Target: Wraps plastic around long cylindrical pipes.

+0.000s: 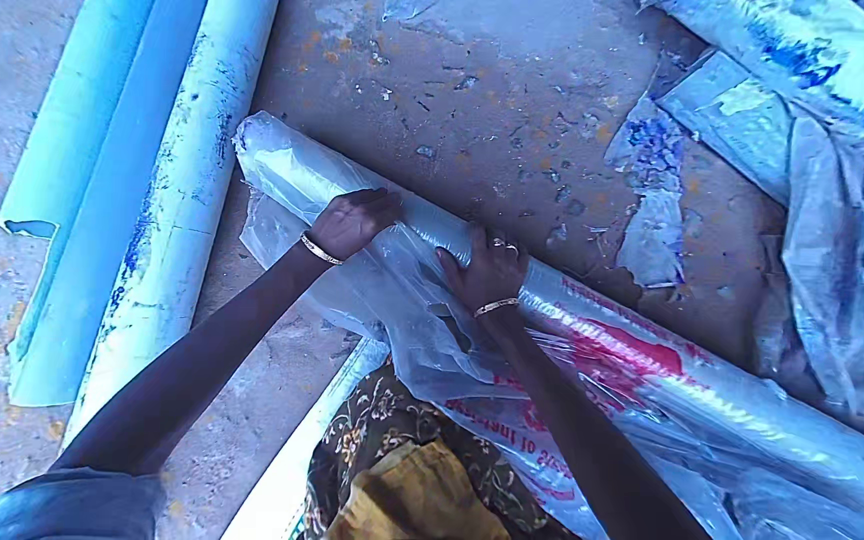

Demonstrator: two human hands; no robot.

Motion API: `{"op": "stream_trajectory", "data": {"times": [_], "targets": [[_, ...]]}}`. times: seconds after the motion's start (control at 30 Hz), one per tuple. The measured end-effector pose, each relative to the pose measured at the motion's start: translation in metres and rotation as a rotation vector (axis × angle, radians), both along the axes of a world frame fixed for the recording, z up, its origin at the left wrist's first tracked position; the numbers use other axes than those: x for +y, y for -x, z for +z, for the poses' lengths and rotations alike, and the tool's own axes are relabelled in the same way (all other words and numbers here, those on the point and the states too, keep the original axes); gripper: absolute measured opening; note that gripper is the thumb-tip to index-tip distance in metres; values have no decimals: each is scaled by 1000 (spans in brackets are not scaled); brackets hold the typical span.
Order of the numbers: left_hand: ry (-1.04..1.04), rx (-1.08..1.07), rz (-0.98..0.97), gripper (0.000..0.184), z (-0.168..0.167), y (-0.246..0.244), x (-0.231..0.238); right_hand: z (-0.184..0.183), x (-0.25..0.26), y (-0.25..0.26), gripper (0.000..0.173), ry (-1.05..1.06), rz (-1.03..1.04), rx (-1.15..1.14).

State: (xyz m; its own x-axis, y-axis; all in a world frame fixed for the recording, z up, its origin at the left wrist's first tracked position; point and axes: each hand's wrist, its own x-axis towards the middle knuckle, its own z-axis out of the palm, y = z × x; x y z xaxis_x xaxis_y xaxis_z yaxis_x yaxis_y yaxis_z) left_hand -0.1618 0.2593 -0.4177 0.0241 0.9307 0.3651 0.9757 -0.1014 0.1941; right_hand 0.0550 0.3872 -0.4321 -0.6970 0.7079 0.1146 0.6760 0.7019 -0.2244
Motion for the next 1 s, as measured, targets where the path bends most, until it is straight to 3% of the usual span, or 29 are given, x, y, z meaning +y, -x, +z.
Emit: {"op": "stream_trajectory", "data": {"times": [0.1, 0.2, 0.27, 0.37, 0.47, 0.57, 0.67, 0.77, 0.9, 1.0], "targets": [[0, 9, 148, 17, 4, -26, -45, -1, 13, 3, 74, 1, -2, 8], [7, 18, 257, 19, -1, -79, -104, 24, 45, 19, 76, 248, -65, -218], [29, -111, 421, 21, -8, -132, -136, 35, 73, 37, 78, 344, -202, -302], [49, -378, 576, 26, -3, -177, -134, 32, 106, 54, 78, 288, -259, -327], [39, -497, 565, 27, 4, -174, -126, 29, 104, 50, 69, 211, -160, -238], [-115, -316, 528, 21, 15, -159, -114, 34, 60, 28, 55, 110, 80, -11], [-133, -203, 466, 21, 27, -150, -112, 18, 18, 15, 75, 115, 290, -100], [-21, -210, 434, 24, 22, -163, -121, 5, 29, 27, 81, 70, 285, -173], [-2, -281, 458, 25, 32, -192, -131, 24, 76, 59, 82, 310, 248, -335], [22, -264, 435, 25, 33, -201, -153, 28, 105, 84, 86, 344, 98, -379]]}}
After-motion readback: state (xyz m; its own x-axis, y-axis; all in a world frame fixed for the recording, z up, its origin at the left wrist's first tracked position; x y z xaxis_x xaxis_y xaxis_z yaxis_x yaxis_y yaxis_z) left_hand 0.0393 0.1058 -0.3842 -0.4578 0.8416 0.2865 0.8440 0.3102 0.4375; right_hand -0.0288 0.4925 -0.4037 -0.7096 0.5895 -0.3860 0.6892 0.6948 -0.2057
